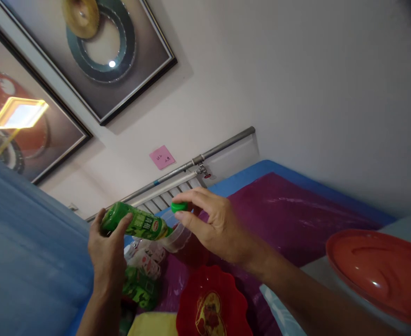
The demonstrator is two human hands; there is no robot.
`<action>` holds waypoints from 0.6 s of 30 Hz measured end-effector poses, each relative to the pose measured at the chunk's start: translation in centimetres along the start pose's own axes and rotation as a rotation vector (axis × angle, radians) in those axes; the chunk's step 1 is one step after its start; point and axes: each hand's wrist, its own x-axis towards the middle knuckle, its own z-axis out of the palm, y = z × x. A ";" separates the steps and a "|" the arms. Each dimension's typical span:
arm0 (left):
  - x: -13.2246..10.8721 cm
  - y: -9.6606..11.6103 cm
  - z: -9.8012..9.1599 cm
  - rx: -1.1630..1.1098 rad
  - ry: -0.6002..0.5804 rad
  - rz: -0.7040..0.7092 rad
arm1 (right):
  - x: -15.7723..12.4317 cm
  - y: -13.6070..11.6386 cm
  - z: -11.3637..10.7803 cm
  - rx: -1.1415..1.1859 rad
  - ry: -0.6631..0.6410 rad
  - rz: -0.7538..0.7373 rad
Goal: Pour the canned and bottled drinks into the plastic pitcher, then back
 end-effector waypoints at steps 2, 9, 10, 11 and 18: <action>0.1 -0.2 -0.1 -0.015 0.010 0.007 | 0.0 0.0 0.0 -0.008 0.004 0.000; -0.5 0.8 -0.5 0.010 0.000 -0.013 | -0.1 0.4 0.1 -0.024 -0.010 -0.026; -0.5 1.0 -0.6 0.004 0.002 -0.016 | -0.1 0.5 0.1 -0.025 -0.016 -0.029; -0.6 1.1 -0.7 -0.002 0.003 -0.019 | -0.1 0.5 0.2 -0.025 -0.021 -0.035; -0.7 0.7 -1.6 0.018 0.010 0.002 | -0.2 0.9 0.4 -0.056 -0.045 -0.042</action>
